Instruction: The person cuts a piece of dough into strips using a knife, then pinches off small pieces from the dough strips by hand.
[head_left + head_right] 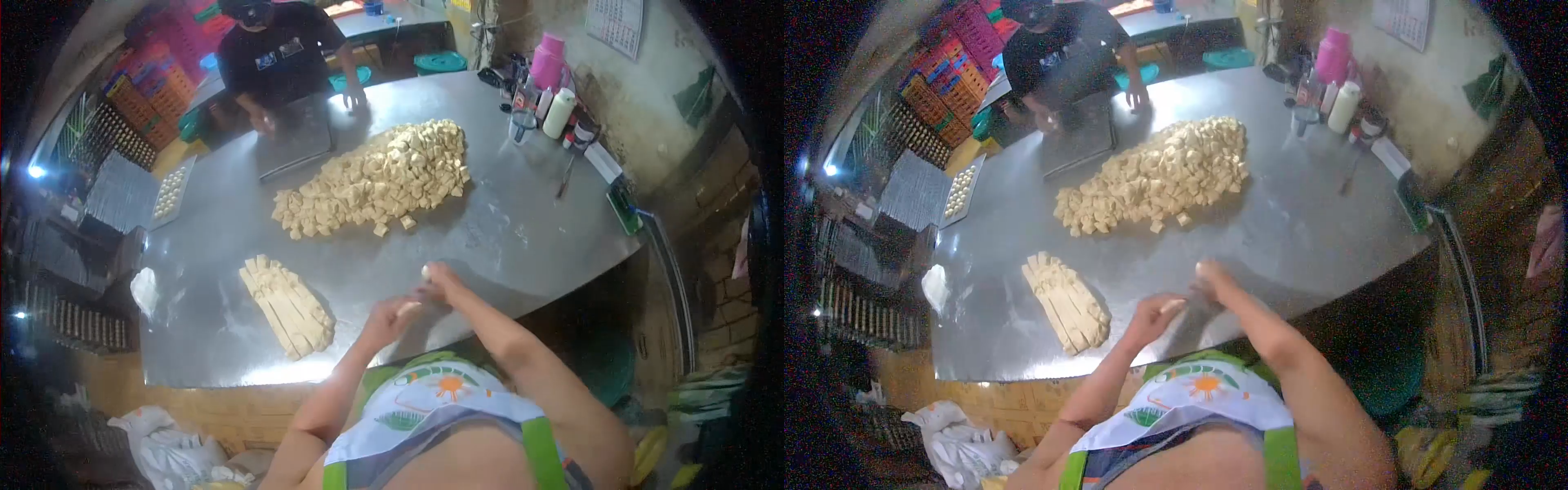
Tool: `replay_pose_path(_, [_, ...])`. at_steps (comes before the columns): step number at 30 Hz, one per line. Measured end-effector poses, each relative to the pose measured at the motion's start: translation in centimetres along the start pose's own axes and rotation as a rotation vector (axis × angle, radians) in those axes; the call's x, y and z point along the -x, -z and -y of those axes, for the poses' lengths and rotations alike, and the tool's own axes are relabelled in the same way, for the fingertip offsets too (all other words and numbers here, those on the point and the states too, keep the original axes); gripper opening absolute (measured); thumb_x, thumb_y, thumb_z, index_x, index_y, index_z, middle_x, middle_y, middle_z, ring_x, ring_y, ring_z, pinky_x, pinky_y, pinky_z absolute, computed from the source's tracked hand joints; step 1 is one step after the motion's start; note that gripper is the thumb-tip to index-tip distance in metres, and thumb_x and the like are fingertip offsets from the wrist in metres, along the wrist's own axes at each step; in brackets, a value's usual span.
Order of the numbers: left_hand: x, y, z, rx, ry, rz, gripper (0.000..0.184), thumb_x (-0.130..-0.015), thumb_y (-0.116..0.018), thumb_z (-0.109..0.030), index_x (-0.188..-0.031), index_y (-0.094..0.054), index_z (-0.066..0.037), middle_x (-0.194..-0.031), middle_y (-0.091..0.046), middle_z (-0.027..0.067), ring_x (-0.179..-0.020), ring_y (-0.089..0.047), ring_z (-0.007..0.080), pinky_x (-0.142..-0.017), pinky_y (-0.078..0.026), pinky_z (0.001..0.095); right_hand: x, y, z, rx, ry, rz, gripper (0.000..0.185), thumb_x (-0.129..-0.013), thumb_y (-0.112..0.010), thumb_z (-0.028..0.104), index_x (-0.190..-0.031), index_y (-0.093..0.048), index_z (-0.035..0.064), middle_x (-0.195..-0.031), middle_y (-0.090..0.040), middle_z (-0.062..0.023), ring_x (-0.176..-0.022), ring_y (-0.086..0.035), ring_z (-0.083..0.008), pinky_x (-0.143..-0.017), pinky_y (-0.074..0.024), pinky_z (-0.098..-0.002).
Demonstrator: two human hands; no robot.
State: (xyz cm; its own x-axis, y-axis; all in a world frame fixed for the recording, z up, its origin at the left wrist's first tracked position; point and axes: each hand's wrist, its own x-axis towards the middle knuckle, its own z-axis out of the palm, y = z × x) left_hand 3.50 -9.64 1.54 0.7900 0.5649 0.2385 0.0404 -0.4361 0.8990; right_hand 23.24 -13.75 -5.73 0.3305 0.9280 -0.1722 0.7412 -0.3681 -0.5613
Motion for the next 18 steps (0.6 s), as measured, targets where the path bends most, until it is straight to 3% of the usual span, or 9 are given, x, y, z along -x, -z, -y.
replay_pose_path(1, [-0.4, 1.4, 2.1, 0.112, 0.239, 0.082, 0.038, -0.083, -0.061, -0.003, -0.121, -0.063, -0.007, -0.106, -0.069, 0.0145, -0.096, -0.066, 0.0339, -0.084, -0.052, 0.0392, 0.0, 0.7, 0.5, -0.033, 0.17, -0.252, 0.041, -0.082, -0.071, 0.033, -0.108, -0.064, 0.002, -0.107, -0.066, -0.0211, -0.101, -0.065, -0.0346, -0.086, -0.0508, -0.0469])
replay_pose_path(2, [-0.1, 2.2, 4.1, 0.117, 0.236, 0.093, 0.038, -0.083, -0.061, -0.003, -0.121, -0.063, -0.007, -0.106, -0.069, 0.0145, -0.096, -0.066, 0.0339, -0.084, -0.052, 0.0392, 0.5, 0.6, 1.3, -0.031, 0.159, -0.257, 0.041, -0.082, -0.071, 0.033, -0.108, -0.064, 0.002, -0.107, -0.066, -0.0211, -0.101, -0.065, -0.0346, -0.086, -0.0508, -0.0469])
replay_pose_path(5, [-1.2, 2.8, 3.8, -0.079, -0.108, -0.014, 0.071, -0.078, -0.056, 0.005, -0.147, -0.038, -0.006, -0.122, -0.058, 0.0233, -0.117, -0.055, 0.0332, -0.102, -0.041, 0.0388, 2.2, 3.2, 6.2, -0.263, 0.352, -0.204, 0.041, -0.083, -0.071, 0.032, -0.112, -0.064, 0.0046, -0.11, -0.065, -0.0206, -0.103, -0.062, -0.0373, -0.088, -0.0492, -0.0475])
replay_pose_path(8, [-1.9, 3.6, 4.4, -0.002, -0.055, -0.016, 0.053, -0.081, -0.056, -0.001, -0.133, -0.054, -0.002, -0.105, -0.066, 0.0213, -0.102, -0.064, 0.0326, -0.091, -0.048, 0.0399, 3.6, 2.0, 8.2, -0.383, 0.485, -0.018, 0.04, -0.083, -0.071, 0.033, -0.112, -0.064, 0.0071, -0.111, -0.063, -0.0216, -0.102, -0.061, -0.0398, -0.086, -0.0487, -0.0479])
replay_pose_path(11, [-0.6, 1.5, 9.6, 0.038, 0.178, -0.078, 0.029, -0.085, -0.058, -0.009, -0.111, -0.066, 0.0, -0.085, -0.069, 0.0196, -0.083, -0.068, 0.0329, -0.075, -0.052, 0.042, 3.1, 1.0, 8.4, -0.369, 0.512, -0.387, 0.027, -0.083, -0.07, 0.027, -0.1, -0.064, 0.0067, -0.087, -0.064, -0.0158, -0.08, -0.063, -0.0381, -0.068, -0.0506, -0.0426])
replay_pose_path(14, [-0.4, 1.3, 4.4, -0.376, 0.234, 0.237, 0.026, -0.094, -0.052, -0.023, -0.106, -0.068, -0.006, -0.091, -0.067, 0.0209, -0.085, -0.065, 0.0414, -0.075, -0.051, 0.0455, 2.2, -1.4, 5.6, -0.246, 0.146, -0.282, 0.022, -0.082, -0.07, 0.024, -0.091, -0.062, 0.0062, -0.088, -0.064, -0.016, -0.082, -0.063, -0.0386, -0.069, -0.0508, -0.044])
replay_pose_path(15, [0.0, 1.6, 4.1, -0.402, 0.153, 0.221, 0.022, -0.094, -0.054, -0.022, -0.099, -0.071, -0.009, -0.084, -0.066, 0.0204, -0.077, -0.064, 0.0419, -0.068, -0.05, 0.0443, 1.4, -1.1, 5.3, -0.149, 0.018, -0.112, 0.029, -0.084, -0.067, 0.033, -0.095, -0.062, 0.0064, -0.098, -0.064, -0.0192, -0.093, -0.062, -0.0393, -0.077, -0.0495, -0.0458])
replay_pose_path(16, [0.2, 1.9, 3.8, -0.406, 0.145, 0.217, 0.022, -0.094, -0.054, -0.022, -0.099, -0.071, -0.009, -0.084, -0.066, 0.0204, -0.077, -0.064, 0.0419, -0.068, -0.05, 0.0443, 0.7, -0.6, 4.8, -0.049, -0.11, 0.053, 0.038, -0.086, -0.064, 0.042, -0.099, -0.062, 0.0065, -0.109, -0.064, -0.0223, -0.104, -0.06, -0.0399, -0.085, -0.0483, -0.0476])
replay_pose_path(18, [1.4, 2.5, 2.8, -0.05, 0.002, 0.191, 0.019, -0.091, -0.059, -0.017, -0.105, -0.069, -0.007, -0.086, -0.067, 0.0182, -0.08, -0.066, 0.0383, -0.07, -0.051, 0.0397, 1.1, -0.9, 3.0, -0.081, -0.064, -0.022, 0.039, -0.086, -0.065, 0.042, -0.101, -0.062, 0.0068, -0.109, -0.064, -0.0225, -0.104, -0.06, -0.0402, -0.086, -0.0477, -0.048])
